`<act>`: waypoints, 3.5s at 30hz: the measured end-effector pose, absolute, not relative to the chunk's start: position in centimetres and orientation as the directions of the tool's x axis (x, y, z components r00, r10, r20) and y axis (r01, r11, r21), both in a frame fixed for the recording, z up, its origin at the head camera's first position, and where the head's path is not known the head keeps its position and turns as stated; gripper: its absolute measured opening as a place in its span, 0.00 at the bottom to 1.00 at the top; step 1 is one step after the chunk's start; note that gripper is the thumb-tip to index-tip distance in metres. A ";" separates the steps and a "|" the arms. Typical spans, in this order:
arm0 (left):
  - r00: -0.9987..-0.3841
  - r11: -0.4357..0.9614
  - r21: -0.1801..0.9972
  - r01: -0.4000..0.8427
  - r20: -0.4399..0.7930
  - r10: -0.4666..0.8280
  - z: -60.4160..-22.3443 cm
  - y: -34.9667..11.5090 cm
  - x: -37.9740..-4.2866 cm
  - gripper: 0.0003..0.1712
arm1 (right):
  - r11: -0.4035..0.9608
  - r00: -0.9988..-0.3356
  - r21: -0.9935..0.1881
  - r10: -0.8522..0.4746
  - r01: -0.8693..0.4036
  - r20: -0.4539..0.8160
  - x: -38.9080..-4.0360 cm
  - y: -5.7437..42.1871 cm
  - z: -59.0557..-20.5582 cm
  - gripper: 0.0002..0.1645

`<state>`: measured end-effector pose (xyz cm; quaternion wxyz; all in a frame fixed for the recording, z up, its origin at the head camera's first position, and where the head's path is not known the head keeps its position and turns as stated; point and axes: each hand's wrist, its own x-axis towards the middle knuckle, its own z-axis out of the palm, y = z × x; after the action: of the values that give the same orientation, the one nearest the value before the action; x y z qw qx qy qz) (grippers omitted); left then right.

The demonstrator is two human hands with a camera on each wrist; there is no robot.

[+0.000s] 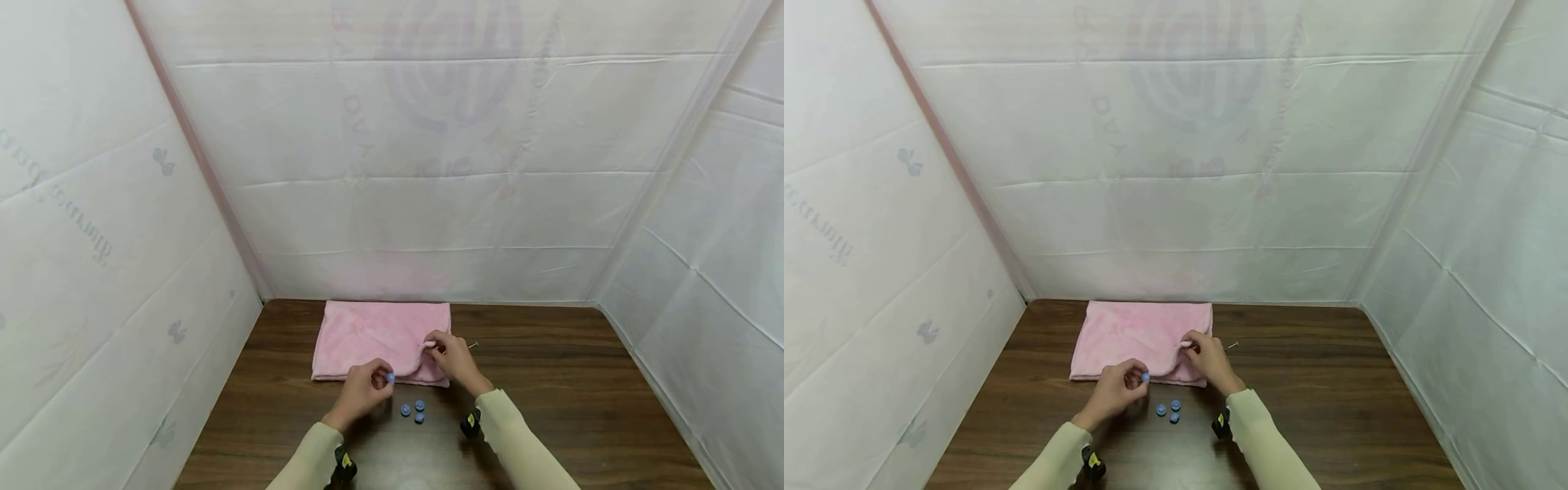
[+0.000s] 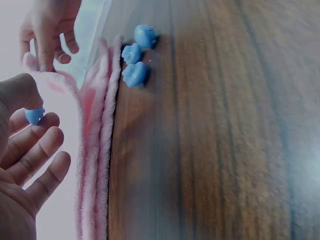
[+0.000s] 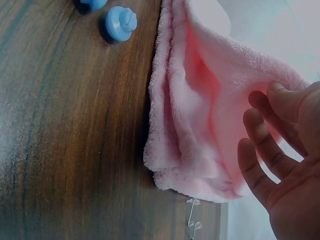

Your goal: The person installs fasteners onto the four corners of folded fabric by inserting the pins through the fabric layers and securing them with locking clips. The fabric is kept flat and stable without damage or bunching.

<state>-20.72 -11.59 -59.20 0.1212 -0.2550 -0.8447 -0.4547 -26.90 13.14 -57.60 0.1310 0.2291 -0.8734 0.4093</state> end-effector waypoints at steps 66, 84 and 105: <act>-0.863 0.452 0.739 0.499 0.381 0.331 -58.5 -7.5 -25.2 0.09 | 0.556 -0.886 -0.691 -0.264 -0.462 0.380 -27.1 12.0 -57.2 0.15; -0.854 0.476 0.709 0.520 0.431 0.292 -58.0 -7.2 -24.9 0.10 | 0.558 -0.880 -0.680 -0.290 -0.475 0.377 -27.1 12.3 -57.4 0.14; -0.833 0.521 0.660 0.542 0.506 0.226 -57.8 -6.8 -25.4 0.10 | 0.546 -0.878 -0.687 -0.295 -0.480 0.378 -27.0 12.3 -57.3 0.11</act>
<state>-25.40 -6.83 -57.75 0.1820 -0.2250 -0.8528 -0.4347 -26.98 12.26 -57.32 0.1096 0.2219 -0.8724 0.4215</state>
